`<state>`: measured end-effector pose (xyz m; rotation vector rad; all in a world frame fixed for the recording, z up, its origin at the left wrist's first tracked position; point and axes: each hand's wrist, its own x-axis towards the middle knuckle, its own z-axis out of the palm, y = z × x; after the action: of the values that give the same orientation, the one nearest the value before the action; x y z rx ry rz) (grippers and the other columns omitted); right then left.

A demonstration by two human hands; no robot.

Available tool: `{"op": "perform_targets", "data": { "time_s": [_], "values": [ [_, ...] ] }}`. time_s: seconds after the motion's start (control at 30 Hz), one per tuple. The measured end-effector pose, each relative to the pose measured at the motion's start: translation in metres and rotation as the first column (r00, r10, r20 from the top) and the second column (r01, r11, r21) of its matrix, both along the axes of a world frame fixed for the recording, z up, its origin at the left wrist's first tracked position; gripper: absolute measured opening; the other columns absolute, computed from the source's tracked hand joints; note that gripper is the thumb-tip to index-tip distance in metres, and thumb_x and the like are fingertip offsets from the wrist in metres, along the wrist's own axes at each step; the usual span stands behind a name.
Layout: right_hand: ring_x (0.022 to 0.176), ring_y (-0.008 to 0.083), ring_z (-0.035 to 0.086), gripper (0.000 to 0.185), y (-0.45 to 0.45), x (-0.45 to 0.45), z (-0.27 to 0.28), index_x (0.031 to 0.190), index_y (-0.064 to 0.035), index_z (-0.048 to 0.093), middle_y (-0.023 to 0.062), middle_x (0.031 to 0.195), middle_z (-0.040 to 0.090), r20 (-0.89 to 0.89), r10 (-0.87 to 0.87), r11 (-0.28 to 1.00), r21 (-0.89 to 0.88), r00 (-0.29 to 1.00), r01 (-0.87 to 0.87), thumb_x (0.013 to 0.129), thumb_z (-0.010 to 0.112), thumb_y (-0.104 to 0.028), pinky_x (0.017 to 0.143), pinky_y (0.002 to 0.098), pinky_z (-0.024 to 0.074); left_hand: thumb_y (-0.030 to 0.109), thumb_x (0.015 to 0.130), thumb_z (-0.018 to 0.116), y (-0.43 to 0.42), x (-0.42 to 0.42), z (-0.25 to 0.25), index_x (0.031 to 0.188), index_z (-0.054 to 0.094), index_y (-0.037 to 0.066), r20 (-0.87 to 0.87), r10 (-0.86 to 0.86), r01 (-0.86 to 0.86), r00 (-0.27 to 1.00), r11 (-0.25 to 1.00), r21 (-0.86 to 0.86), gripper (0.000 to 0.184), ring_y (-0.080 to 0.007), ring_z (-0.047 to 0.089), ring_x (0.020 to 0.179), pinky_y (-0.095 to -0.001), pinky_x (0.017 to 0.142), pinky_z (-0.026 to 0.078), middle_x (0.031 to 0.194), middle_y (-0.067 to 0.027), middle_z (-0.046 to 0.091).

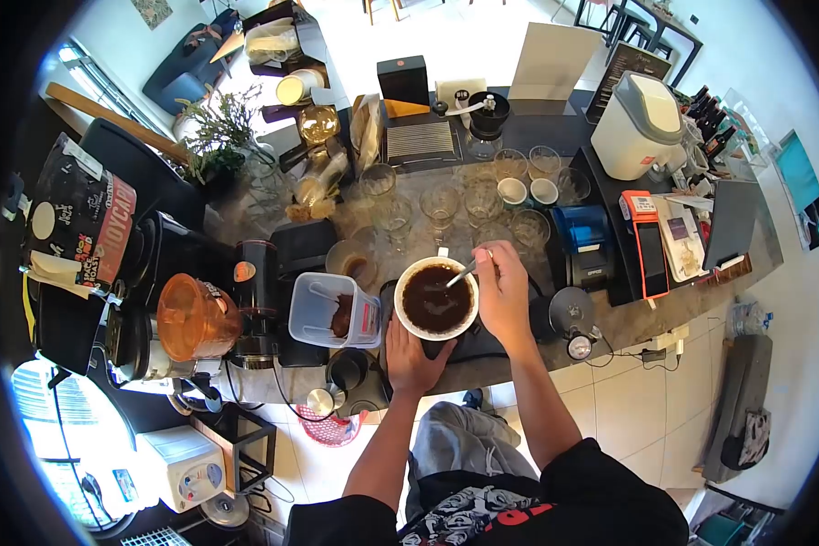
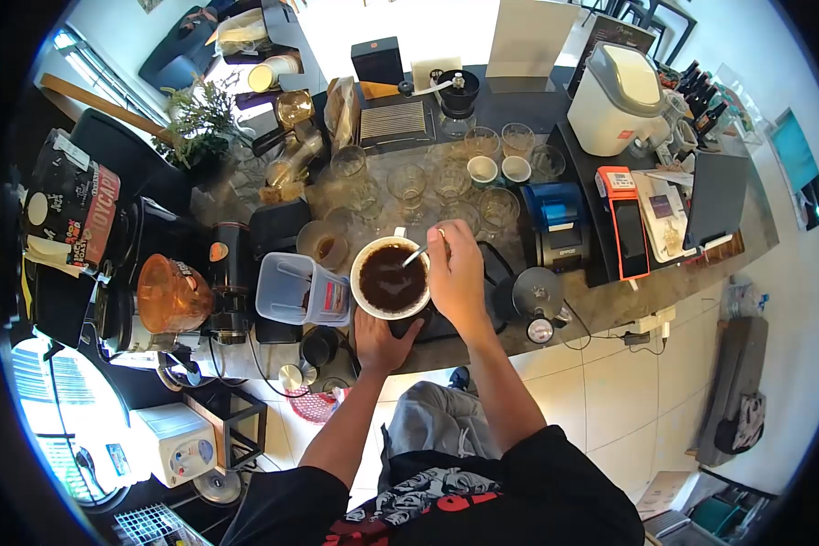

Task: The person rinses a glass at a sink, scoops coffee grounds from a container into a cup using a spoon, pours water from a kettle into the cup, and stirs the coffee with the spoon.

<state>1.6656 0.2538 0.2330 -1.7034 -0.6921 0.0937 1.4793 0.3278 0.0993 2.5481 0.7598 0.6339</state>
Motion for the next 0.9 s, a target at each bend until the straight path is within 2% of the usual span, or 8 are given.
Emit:
{"op": "perform_targets", "data": {
  "time_s": [0.03,0.17,0.27,0.43,0.53,0.57,0.67,0.9],
  "values": [
    [0.092,0.0372,0.067,0.024,0.003,0.004,0.0,0.104,0.0055,0.067,0.0193,0.106,0.066,0.002,-0.006,1.0,0.014,1.0,0.006,0.109,0.057,-0.016,0.082,0.0417,0.0527,0.048,0.081,0.09,0.0,0.0,-0.001,0.151,0.05,-0.005,-0.035,-0.003,0.003,0.999,1.0,-0.02,0.097,-0.0466,0.048,0.148,-0.0555,0.124,0.038,0.157,-0.0314,0.05],
    [0.093,0.0342,0.065,0.025,0.001,0.007,-0.011,0.104,0.0056,0.067,0.0179,0.107,0.067,0.026,-0.019,0.999,0.049,0.999,0.018,0.109,0.057,-0.016,0.084,0.0398,0.0511,0.046,0.078,0.093,-0.001,0.0,-0.005,0.148,0.054,-0.005,0.015,-0.004,0.003,1.0,0.999,0.035,0.094,-0.0485,0.052,0.142,-0.0556,0.123,0.039,0.15,-0.0305,0.056],
    [0.095,0.0314,0.064,0.024,0.002,0.006,-0.009,0.106,0.0051,0.068,0.0164,0.107,0.067,-0.008,-0.005,0.998,0.066,1.0,0.006,0.109,0.057,-0.016,0.087,0.0383,0.0499,0.043,0.082,0.091,-0.001,0.001,-0.003,0.146,0.06,0.006,0.023,0.002,-0.002,1.0,1.0,0.026,0.08,-0.0463,0.051,0.141,-0.0557,0.121,0.039,0.148,-0.0228,0.059],
    [0.096,0.0304,0.064,0.024,-0.001,0.005,0.0,0.106,0.0045,0.068,0.0157,0.108,0.067,-0.059,0.004,0.998,0.06,0.998,-0.001,0.11,0.057,-0.017,0.087,0.0384,0.0501,0.042,0.081,0.092,0.0,0.001,-0.003,0.143,0.063,0.006,0.035,-0.007,0.005,0.999,0.999,0.043,0.077,-0.0468,0.053,0.138,-0.0555,0.12,0.04,0.146,-0.0224,0.061],
    [0.098,0.0313,0.064,0.024,-0.005,0.007,-0.002,0.107,0.0044,0.068,0.0156,0.11,0.066,0.012,0.049,0.999,0.021,0.999,-0.049,0.11,0.057,-0.017,0.089,0.0388,0.0501,0.042,0.081,0.092,-0.001,0.0,-0.005,0.142,0.063,0.006,0.036,0.0,-0.001,0.999,1.0,0.026,0.077,-0.0471,0.054,0.136,-0.055,0.117,0.042,0.144,-0.0227,0.062],
    [0.103,0.0323,0.063,0.023,-0.005,0.004,0.002,0.107,0.0039,0.068,0.0158,0.113,0.066,-0.058,0.053,0.998,0.035,0.997,-0.051,0.109,0.058,-0.017,0.092,0.0395,0.0495,0.041,0.081,0.092,-0.001,0.001,-0.004,0.142,0.063,0.006,0.037,0.005,-0.006,0.999,1.0,0.027,0.076,-0.047,0.055,0.135,-0.0549,0.116,0.042,0.143,-0.0227,0.062],
    [0.108,0.0347,0.062,0.02,-0.006,-0.001,0.005,0.108,0.0038,0.068,0.0162,0.115,0.066,0.09,0.034,0.999,0.028,0.995,-0.037,0.107,0.059,-0.015,0.095,0.0411,0.0486,0.04,0.081,0.093,0.0,0.003,0.001,0.141,0.063,0.005,0.045,-0.002,0.0,0.999,0.999,0.033,0.076,-0.0472,0.055,0.134,-0.055,0.115,0.043,0.142,-0.023,0.063],
    [0.119,0.0346,0.061,0.021,-0.025,-0.002,0.024,0.111,0.0034,0.069,0.0149,0.121,0.067,0.252,0.178,0.98,-0.139,0.951,-0.146,0.102,0.068,-0.015,0.104,0.0409,0.0471,0.043,0.081,0.092,-0.001,0.002,-0.001,0.144,0.06,0.002,0.055,0.017,-0.019,0.998,0.999,0.03,0.082,-0.0475,0.053,0.138,-0.0544,0.118,0.042,0.145,-0.024,0.061]
  ]
}}
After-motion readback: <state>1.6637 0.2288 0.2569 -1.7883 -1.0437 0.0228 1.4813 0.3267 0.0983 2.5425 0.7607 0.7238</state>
